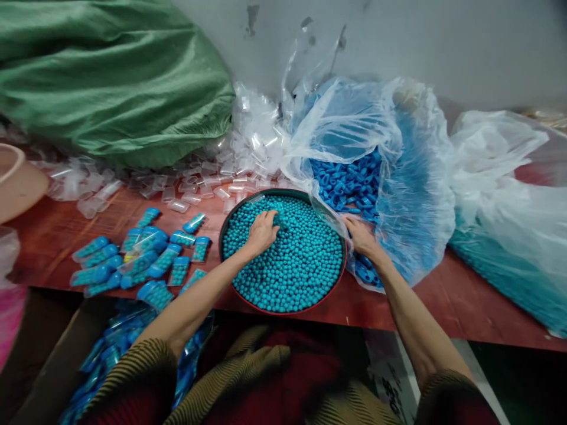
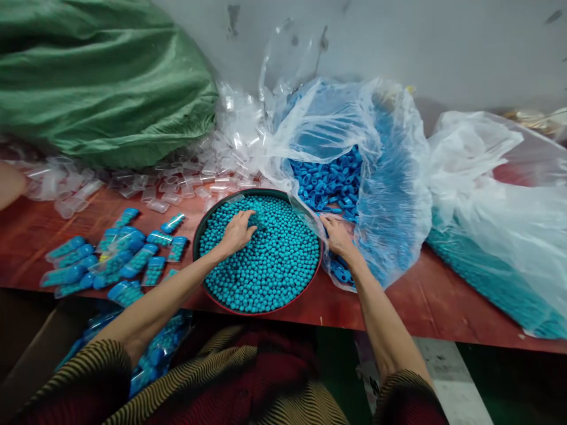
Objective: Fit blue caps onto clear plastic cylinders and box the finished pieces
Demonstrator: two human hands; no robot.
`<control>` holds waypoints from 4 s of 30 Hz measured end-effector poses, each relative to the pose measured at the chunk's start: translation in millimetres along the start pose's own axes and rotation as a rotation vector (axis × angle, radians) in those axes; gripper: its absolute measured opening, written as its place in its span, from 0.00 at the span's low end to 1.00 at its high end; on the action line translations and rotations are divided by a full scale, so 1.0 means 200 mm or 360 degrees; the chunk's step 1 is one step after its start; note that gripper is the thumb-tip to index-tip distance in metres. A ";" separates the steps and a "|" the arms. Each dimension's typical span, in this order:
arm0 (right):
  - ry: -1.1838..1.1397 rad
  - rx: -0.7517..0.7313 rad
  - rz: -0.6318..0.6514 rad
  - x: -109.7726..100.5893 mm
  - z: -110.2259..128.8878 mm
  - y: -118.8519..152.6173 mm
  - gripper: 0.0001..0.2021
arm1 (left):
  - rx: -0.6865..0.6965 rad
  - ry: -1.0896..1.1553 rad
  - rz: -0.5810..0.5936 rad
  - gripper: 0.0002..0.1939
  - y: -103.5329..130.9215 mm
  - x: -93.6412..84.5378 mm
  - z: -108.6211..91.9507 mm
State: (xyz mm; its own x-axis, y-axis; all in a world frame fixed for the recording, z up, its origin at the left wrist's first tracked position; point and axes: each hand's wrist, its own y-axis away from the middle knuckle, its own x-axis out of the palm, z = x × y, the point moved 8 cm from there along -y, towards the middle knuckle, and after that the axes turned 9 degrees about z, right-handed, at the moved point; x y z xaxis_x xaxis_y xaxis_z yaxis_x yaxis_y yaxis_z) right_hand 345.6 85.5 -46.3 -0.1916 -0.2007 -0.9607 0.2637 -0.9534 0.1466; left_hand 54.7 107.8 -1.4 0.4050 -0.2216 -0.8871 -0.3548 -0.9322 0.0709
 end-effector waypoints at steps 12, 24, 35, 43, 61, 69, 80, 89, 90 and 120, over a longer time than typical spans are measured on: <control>-0.0226 0.0443 -0.0700 -0.35 0.00 0.07 0.20 | 0.0007 0.0045 0.0182 0.17 -0.04 0.07 -0.01; -0.0052 -0.0003 -0.0030 -0.08 0.59 -0.04 0.22 | -0.0046 0.0235 0.0367 0.15 -0.08 0.14 -0.02; 0.0435 0.0084 -0.0159 -0.19 0.75 -0.12 0.11 | 0.0024 0.1025 0.0318 0.09 -0.06 0.12 0.05; 0.0472 0.0053 -0.0161 -0.14 0.81 -0.21 0.10 | -0.0201 0.1430 0.0634 0.12 0.03 0.17 0.06; -0.1053 -0.0209 -0.0250 -0.14 0.87 -0.07 0.15 | 0.0020 0.1791 0.0555 0.27 0.17 0.09 -0.08; -0.1190 -0.0364 -0.0240 -0.19 0.94 -0.03 0.11 | -0.0002 0.1853 0.0297 0.22 0.23 0.05 -0.09; -0.1631 -0.0393 0.0148 -0.14 0.85 -0.06 0.20 | -0.0058 0.1922 0.0554 0.22 0.26 0.08 -0.07; -0.1057 -0.0393 -0.0123 -0.12 1.01 0.00 0.23 | 0.0117 0.1734 0.0204 0.26 0.28 0.03 -0.09; -0.0907 -0.0436 -0.0118 -0.12 1.05 0.02 0.26 | 0.0145 0.1748 0.0154 0.26 0.29 0.02 -0.09; 0.0143 0.0127 -0.0195 -0.15 0.70 -0.05 0.15 | -0.0564 0.0121 -0.0312 0.22 0.65 -0.50 0.57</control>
State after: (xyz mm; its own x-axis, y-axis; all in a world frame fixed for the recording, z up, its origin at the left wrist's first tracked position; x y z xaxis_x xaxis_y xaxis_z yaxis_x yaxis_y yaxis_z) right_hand 217.0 68.5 13.2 -0.1315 -0.0645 -0.9892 0.1673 -0.9850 0.0420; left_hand -128.1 40.8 45.3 0.5019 -0.0380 -0.8641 0.0422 -0.9968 0.0684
